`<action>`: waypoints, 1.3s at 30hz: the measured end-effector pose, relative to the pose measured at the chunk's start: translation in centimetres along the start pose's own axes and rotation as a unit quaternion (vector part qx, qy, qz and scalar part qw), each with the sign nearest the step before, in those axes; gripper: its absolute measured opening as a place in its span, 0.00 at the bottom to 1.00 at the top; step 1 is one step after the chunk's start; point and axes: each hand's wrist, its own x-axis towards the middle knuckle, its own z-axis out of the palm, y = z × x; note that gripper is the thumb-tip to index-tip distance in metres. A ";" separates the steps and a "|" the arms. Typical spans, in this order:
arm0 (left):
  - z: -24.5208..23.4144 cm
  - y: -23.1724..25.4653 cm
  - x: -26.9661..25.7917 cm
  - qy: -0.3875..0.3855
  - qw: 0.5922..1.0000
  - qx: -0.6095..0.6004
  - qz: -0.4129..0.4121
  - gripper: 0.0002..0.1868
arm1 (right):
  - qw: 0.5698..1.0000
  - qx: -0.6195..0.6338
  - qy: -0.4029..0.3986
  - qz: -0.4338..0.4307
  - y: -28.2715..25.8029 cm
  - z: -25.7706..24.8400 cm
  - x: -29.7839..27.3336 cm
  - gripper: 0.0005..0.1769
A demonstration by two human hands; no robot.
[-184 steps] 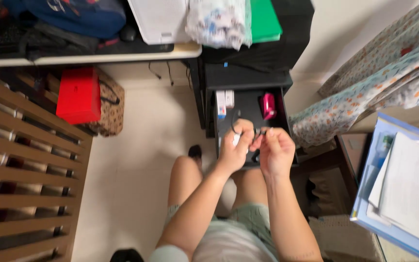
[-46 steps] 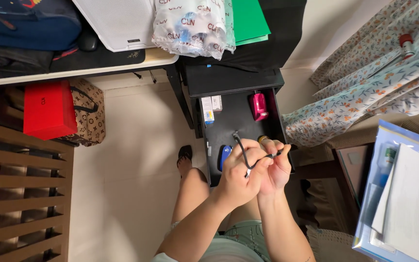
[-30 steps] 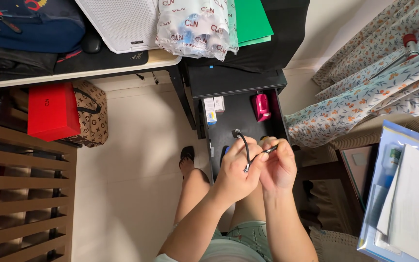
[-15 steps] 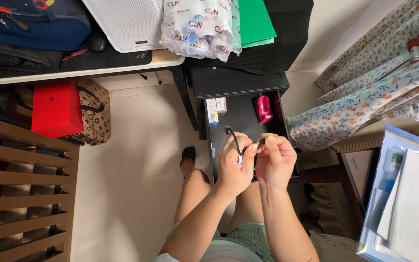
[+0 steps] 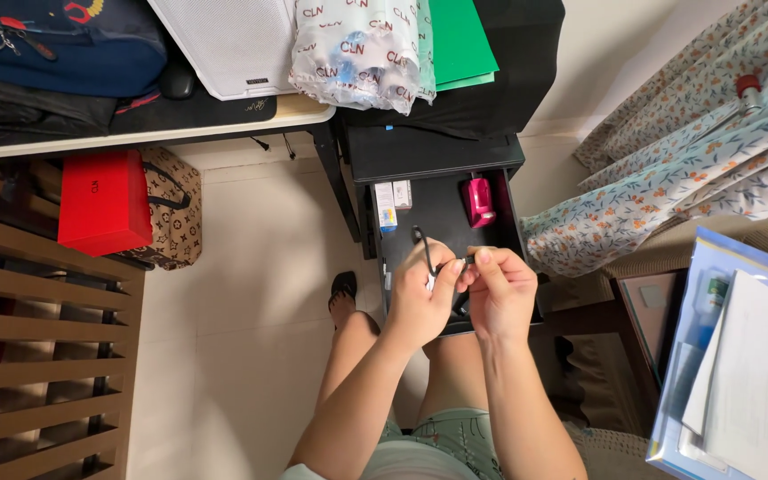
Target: The person organizes office supplies by sorting small items, a stapler, a pink tape dispenser, and a patterned cloth into a black drawer. They also place a plastic bag containing small items into the drawer and close it.
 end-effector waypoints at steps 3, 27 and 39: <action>-0.7 -0.3 0.2 -0.027 0.999 0.039 -0.003 0.06 | 0.999 -0.024 -0.025 0.011 -0.3 -0.6 0.5 0.08; -0.1 -5.4 2.4 -0.036 0.997 -0.042 -0.056 0.08 | 1.000 0.007 0.017 0.004 2.7 -1.2 2.8 0.08; -2.4 -18.5 3.1 -0.153 0.908 0.341 -0.191 0.13 | 0.877 -0.476 0.023 0.056 9.4 -16.1 9.7 0.28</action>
